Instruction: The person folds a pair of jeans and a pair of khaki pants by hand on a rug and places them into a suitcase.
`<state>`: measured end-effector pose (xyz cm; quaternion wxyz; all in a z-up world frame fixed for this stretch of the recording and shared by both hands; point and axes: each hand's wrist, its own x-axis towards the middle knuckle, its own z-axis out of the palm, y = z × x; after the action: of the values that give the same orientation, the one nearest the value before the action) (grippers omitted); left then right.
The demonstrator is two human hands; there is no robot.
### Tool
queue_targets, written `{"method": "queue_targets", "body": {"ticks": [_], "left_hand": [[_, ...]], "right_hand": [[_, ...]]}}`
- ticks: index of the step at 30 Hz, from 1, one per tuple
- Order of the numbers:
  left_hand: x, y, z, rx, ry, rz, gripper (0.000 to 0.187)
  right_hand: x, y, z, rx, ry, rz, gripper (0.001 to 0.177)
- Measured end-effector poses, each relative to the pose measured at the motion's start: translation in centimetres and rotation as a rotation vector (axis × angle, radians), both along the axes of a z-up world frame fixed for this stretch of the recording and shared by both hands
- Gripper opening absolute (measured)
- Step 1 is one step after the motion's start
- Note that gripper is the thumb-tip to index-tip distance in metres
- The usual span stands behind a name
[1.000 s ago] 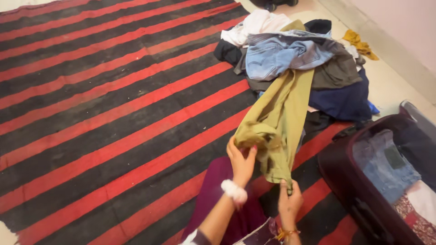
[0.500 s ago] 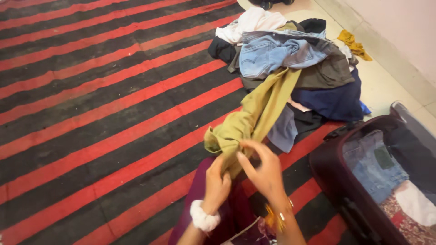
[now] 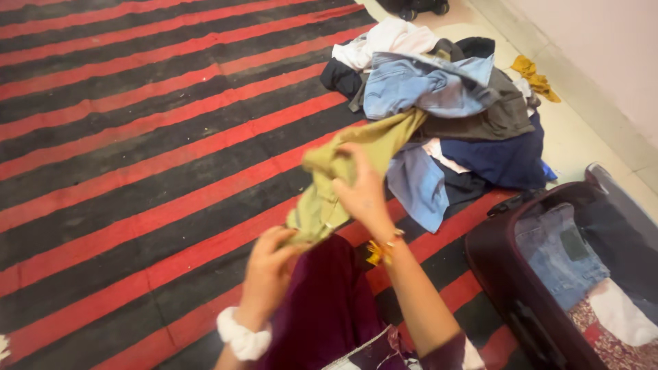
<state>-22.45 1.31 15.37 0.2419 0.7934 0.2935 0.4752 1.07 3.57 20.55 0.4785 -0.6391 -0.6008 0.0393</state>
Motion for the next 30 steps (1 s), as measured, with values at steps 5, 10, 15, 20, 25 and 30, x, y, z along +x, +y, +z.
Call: {"method": "queue_targets", "body": {"ticks": [5,10,15,20,25,30], "left_hand": [[-1.6,0.0,6.1,-0.045,-0.269,0.144,0.035],[-2.0,-1.6,9.8,0.016,-0.433,0.214,0.030],[-2.7,-3.3,10.6,0.011,-0.495,0.200,0.025],[-3.3,-4.6,11.6,0.058,-0.518,0.186,0.024],[-3.9,-6.0,12.4,0.150,-0.539,0.212,0.023],[-1.0,-8.7,10.4,0.060,-0.710,0.279,0.039]], "right_hand": [[-2.6,-5.7,6.9,0.302,0.816,0.064,0.066],[-4.7,-9.0,8.8,0.585,1.043,0.055,0.065],[-5.9,-11.1,8.5,0.642,1.035,-0.006,0.063],[-6.9,-14.0,9.0,0.690,0.906,-0.051,0.062],[-8.2,-17.0,9.8,0.741,0.819,-0.129,0.063],[-7.3,-19.1,8.6,0.776,0.791,-0.247,0.062]]}}
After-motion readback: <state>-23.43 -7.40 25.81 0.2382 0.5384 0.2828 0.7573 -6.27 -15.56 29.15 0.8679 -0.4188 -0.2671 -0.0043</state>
